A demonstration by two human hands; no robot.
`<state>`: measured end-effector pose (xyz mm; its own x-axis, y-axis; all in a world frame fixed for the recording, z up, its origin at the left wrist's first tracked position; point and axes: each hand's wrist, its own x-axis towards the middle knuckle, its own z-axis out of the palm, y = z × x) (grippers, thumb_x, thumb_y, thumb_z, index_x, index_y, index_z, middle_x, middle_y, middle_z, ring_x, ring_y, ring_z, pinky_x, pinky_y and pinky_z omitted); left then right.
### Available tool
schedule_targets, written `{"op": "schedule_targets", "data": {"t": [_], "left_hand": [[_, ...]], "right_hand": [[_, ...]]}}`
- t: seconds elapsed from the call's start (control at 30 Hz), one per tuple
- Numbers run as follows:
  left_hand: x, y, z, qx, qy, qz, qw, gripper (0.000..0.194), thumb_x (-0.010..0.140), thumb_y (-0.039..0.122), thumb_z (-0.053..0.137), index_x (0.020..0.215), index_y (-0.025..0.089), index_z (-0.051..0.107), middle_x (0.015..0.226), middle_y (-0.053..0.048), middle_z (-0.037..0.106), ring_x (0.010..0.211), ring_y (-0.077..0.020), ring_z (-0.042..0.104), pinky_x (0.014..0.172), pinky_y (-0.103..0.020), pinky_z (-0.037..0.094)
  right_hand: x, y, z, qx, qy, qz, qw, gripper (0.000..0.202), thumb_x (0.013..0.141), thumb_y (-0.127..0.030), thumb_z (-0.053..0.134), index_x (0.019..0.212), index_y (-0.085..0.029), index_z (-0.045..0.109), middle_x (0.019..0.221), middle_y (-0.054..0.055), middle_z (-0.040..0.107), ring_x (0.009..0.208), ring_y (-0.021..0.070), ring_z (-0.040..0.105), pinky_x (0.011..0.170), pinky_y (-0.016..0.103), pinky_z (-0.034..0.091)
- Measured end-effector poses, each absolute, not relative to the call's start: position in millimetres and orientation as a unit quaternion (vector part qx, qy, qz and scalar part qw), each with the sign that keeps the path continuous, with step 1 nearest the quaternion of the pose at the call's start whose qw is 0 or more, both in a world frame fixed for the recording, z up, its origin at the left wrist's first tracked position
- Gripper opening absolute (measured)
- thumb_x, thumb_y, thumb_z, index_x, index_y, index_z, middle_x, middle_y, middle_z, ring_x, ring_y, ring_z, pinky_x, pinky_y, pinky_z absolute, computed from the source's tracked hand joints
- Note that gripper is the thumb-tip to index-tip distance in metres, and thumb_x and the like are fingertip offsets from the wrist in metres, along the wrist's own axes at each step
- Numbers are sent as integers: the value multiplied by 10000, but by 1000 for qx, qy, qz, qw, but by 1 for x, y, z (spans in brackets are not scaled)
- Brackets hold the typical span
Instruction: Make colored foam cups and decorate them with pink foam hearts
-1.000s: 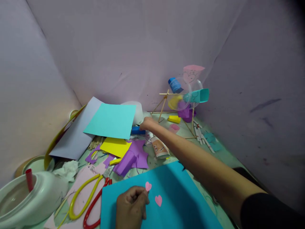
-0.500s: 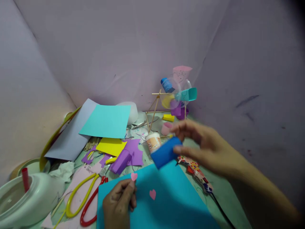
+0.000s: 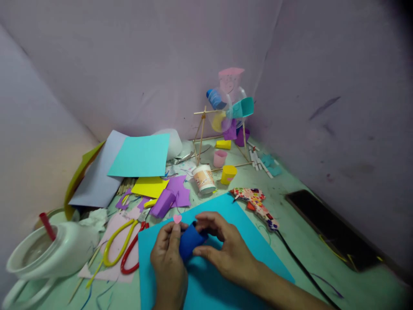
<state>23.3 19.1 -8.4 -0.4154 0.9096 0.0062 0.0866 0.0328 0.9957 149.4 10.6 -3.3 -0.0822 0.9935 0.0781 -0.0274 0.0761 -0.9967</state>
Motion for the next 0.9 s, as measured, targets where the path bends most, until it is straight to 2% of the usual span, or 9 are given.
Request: {"op": "schedule_targets", "data": {"t": [0.07, 0.13, 0.27, 0.37, 0.43, 0.53, 0.6, 0.77, 0.9], "left_hand": [[25, 20, 0, 404, 627, 563, 355, 217, 769, 375, 567, 656, 205, 642, 636, -46, 673, 569, -189, 631, 529, -295, 525], [27, 19, 3, 395, 633, 562, 357, 232, 769, 392, 560, 657, 201, 630, 634, -42, 663, 569, -184, 627, 525, -286, 518], [31, 17, 0, 379, 636, 565, 364, 233, 741, 407, 569, 698, 184, 620, 654, -34, 668, 606, -179, 638, 544, -266, 518], [29, 18, -3, 404, 639, 559, 341, 222, 754, 381, 566, 724, 168, 623, 665, -36, 681, 617, -171, 648, 559, -253, 521], [23, 19, -4, 454, 639, 555, 280, 203, 789, 345, 558, 748, 160, 632, 682, -42, 688, 615, -162, 648, 565, -248, 518], [10, 20, -4, 609, 569, 546, 84, 87, 799, 216, 586, 769, 158, 642, 733, -55, 686, 688, -155, 646, 659, -261, 518], [4, 18, -3, 701, 489, 517, -37, 56, 764, 106, 614, 783, 150, 641, 757, -66, 677, 725, -152, 637, 705, -270, 510], [6, 8, 0, 784, 412, 424, -192, 163, 665, 8, 653, 779, 121, 626, 738, -110, 686, 710, -224, 639, 646, -347, 524], [11, 4, 2, 789, 405, 396, -236, 149, 650, 17, 654, 770, 104, 638, 718, -128, 698, 679, -267, 647, 603, -387, 529]], "right_hand": [[145, 8, -6, -443, -446, 558, 541, 593, 597, -141, 760, 1121, -285, 524, 1174, 43, 569, 995, 218, 593, 820, 365, 483], [142, 7, -8, -442, -378, 601, 548, 706, 545, -168, 787, 1169, -296, 484, 1272, 63, 514, 1052, 244, 576, 846, 390, 478], [138, 7, -10, -432, -398, 644, 490, 596, 538, -186, 805, 1090, -230, 587, 1148, 82, 623, 1075, 280, 566, 930, 431, 421], [141, 9, -12, -416, -389, 646, 508, 479, 582, -249, 808, 1023, -217, 623, 1038, 59, 670, 998, 248, 596, 914, 397, 421], [146, 12, -15, -402, -326, 675, 526, 488, 584, -322, 820, 1011, -209, 612, 932, 33, 677, 858, 197, 616, 828, 342, 455], [154, 17, -20, -384, -263, 703, 538, 449, 616, -398, 805, 964, -184, 618, 730, -22, 626, 617, 110, 547, 626, 239, 440], [157, 19, -22, -387, -260, 701, 541, 403, 632, -412, 795, 907, -170, 628, 657, -42, 575, 552, 88, 489, 552, 215, 395], [155, 17, -17, -421, -292, 670, 537, 485, 609, -389, 809, 998, -194, 595, 757, -24, 605, 672, 135, 542, 626, 249, 420], [151, 16, -12, -453, -324, 642, 528, 534, 565, -312, 821, 1026, -192, 580, 819, -14, 625, 734, 158, 559, 724, 291, 441]]}}
